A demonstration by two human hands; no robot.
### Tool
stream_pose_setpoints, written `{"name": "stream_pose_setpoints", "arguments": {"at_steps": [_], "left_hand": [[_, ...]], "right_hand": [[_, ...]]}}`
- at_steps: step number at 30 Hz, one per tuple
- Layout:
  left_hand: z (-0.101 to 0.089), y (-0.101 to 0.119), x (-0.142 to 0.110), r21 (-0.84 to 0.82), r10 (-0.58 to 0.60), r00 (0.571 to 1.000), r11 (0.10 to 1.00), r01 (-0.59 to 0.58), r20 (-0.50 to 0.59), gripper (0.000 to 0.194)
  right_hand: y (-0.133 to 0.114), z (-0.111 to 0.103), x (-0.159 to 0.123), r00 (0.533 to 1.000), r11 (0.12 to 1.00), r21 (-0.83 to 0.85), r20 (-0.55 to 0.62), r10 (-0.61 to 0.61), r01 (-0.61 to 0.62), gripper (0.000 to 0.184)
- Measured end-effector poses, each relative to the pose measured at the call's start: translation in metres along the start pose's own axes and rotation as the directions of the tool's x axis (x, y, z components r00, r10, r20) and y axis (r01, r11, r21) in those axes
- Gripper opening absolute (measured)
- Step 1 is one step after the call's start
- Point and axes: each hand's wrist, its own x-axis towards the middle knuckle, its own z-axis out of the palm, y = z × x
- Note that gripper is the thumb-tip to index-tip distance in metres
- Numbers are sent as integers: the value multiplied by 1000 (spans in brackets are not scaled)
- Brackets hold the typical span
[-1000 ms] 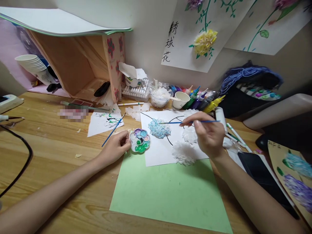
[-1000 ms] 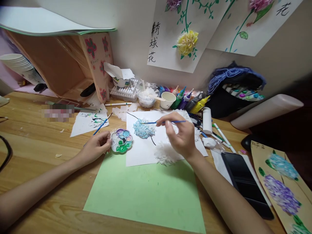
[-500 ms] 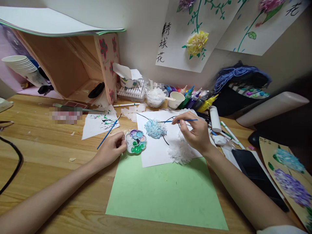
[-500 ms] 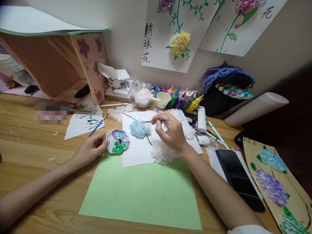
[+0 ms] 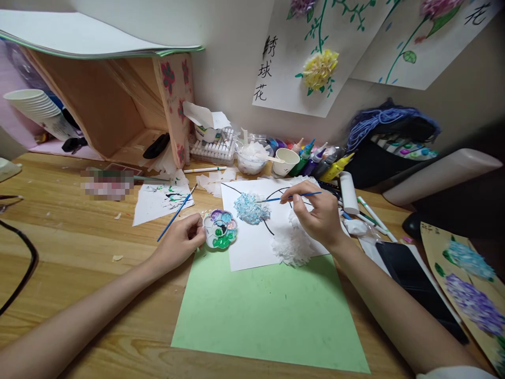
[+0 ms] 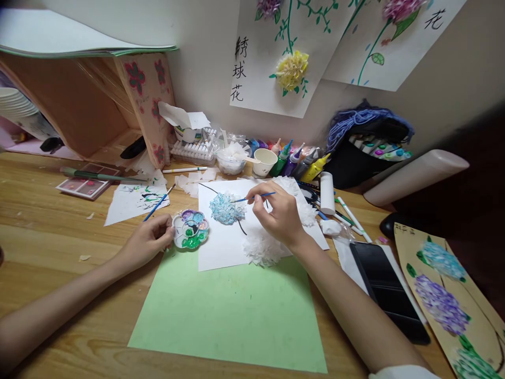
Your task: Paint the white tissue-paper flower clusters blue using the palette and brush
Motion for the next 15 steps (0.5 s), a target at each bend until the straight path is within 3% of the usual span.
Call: {"name": "stream_pose_setpoints", "arguments": {"at_steps": [15], "left_hand": [[0, -1, 0, 4, -6, 1000, 1000, 6, 5, 21]], "right_hand": [[1, -2, 0, 999, 999, 8, -36, -32, 32, 20]]}}
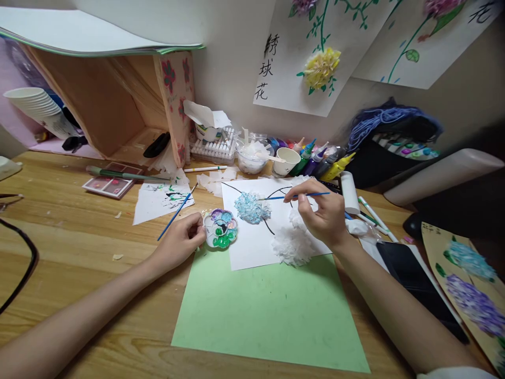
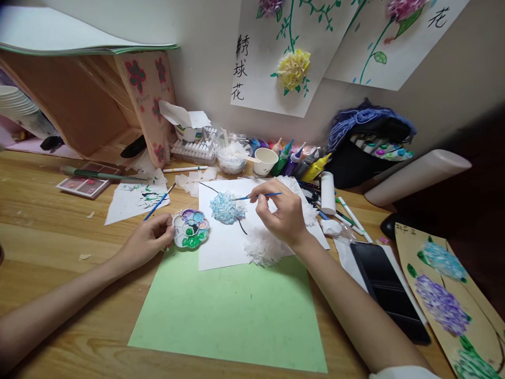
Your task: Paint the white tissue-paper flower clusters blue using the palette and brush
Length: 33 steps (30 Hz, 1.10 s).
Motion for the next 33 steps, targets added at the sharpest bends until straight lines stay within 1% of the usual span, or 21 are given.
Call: {"name": "stream_pose_setpoints", "arguments": {"at_steps": [3, 6, 10, 16, 21, 26, 30, 33], "left_hand": [[0, 0, 0, -10, -4, 1000, 1000, 4, 5, 21], [0, 0, 0, -11, -5, 1000, 1000, 5, 2, 21], [0, 1, 0, -3, 2, 1000, 1000, -2, -4, 22], [0, 2, 1, -1, 8, 1000, 1000, -8, -8, 22], [-1, 1, 0, -4, 2, 1000, 1000, -2, 2, 22], [-1, 1, 0, -2, 8, 1000, 1000, -8, -5, 22], [0, 2, 1, 0, 3, 1000, 1000, -3, -9, 21], [0, 1, 1, 1, 4, 1000, 1000, -4, -8, 21]], "right_hand": [[1, -1, 0, 1000, 1000, -12, 14, 17, -17, 19], [2, -2, 1, 999, 999, -11, -10, 47, -47, 20], [3, -3, 1, 1000, 1000, -3, 3, 27, -27, 21], [3, -4, 2, 999, 999, -9, -15, 50, -50, 21], [4, -4, 2, 999, 999, -20, 5, 40, -40, 20], [5, -5, 2, 999, 999, -23, -17, 40, -40, 21], [5, -5, 2, 999, 999, -31, 16, 36, -36, 20], [4, -5, 3, 999, 999, -18, 5, 34, -34, 20]]}}
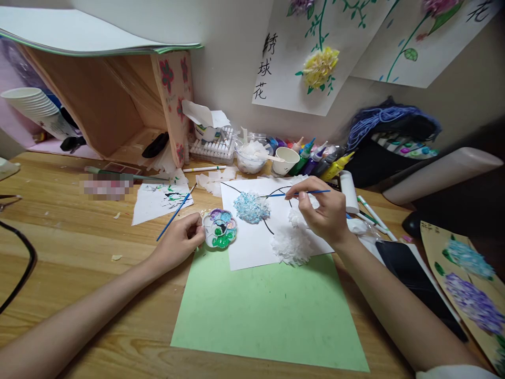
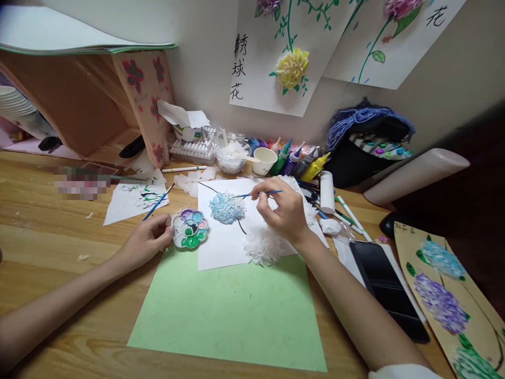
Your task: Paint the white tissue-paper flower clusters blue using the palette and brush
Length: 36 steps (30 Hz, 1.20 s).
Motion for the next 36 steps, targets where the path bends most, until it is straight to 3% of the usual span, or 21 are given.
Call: {"name": "stream_pose_setpoints", "arguments": {"at_steps": [6, 10, 15, 20, 22, 25, 27, 31, 36], "left_hand": [[0, -4, -1, -13, -17, 1000, 1000, 17, -1, 22], [1, -1, -3, -45, -11, 1000, 999, 11, -4, 21], [10, 15, -1, -116, 20, 1000, 993, -19, 4, 21], [30, 32, 6, -146, -10, 996, 989, -2, -84, 19], [37, 34, 8, -154, -18, 990, 988, -4, -142, 19], [42, 32, 10, -144, -24, 979, 990, -6, -204, 19], [43, 30, 10, -137, -21, 976, 991, -9, -216, 18], [43, 31, 7, -93, 19, 976, 995, -40, -216, 17], [43, 34, 3, -49, 76, 973, 995, -89, -217, 17]], "right_hand": [[0, 0, 0, 1000, 1000, 10, 18, -20, 19, 21], [0, -2, -1, 999, 998, 62, -51, -5, 8, 22], [-6, -9, -7, 961, 954, 276, -210, 182, -120, 23], [-12, -8, -38, 931, 830, 487, -85, 354, -271, 21], [-13, -4, -57, 922, 814, 509, -93, 375, -280, 23], [-12, 1, -79, 941, 871, 445, -155, 302, -206, 25], [-12, 2, -86, 970, 917, 367, -117, 212, -156, 27], [-12, 3, -86, 996, 966, 243, -5, 90, -86, 31], [-17, 0, -80, 999, 984, 175, -10, -38, 39, 35]]}}
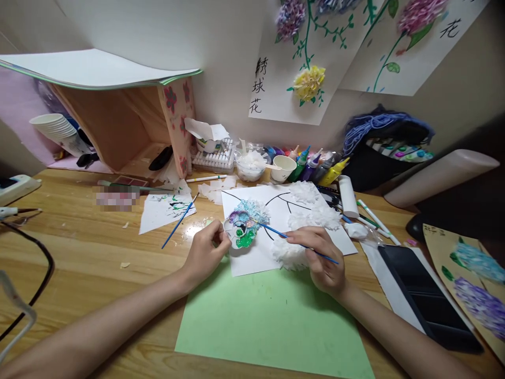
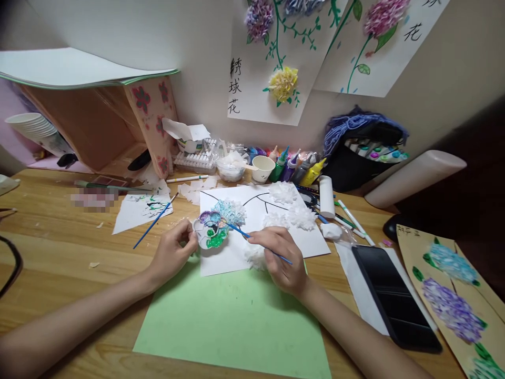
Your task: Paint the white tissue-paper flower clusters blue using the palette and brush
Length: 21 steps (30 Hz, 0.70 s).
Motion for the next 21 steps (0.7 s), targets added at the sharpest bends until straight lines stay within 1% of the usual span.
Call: {"name": "stream_pose_setpoints", "arguments": {"at_steps": [5, 11, 13, 16, 17, 19, 21], "left_hand": [[1, 0, 1, 6, 11, 1000, 1000, -11, 11, 19], [1, -1, 1, 4, 12, 1000, 1000, -12, 17, 19], [1, -1, 1, -3, 0, 1000, 1000, 0, 15, 19], [0, -2, 2, -17, -52, 999, 999, 52, 4, 18], [0, -3, 3, -28, -73, 997, 997, 73, 5, 17], [-1, -4, 4, -66, -106, 994, 992, 107, 26, 17], [-1, -5, 5, -113, -116, 992, 986, 121, 56, 18]], "right_hand": [[-3, -1, 5, 999, 999, -35, 43, -12, 14, 36], [-3, -3, 6, 999, 1000, -19, 48, 3, -2, 36], [-3, -7, 11, 1000, 1000, -1, 12, 9, -9, 34], [-2, -15, 28, 997, 999, 39, -71, 38, -36, 30], [-2, -17, 36, 997, 997, 58, -57, 57, -54, 29], [1, -19, 51, 996, 992, 96, 31, 84, -87, 27], [5, -19, 61, 993, 991, 107, 96, 71, -82, 25]]}}
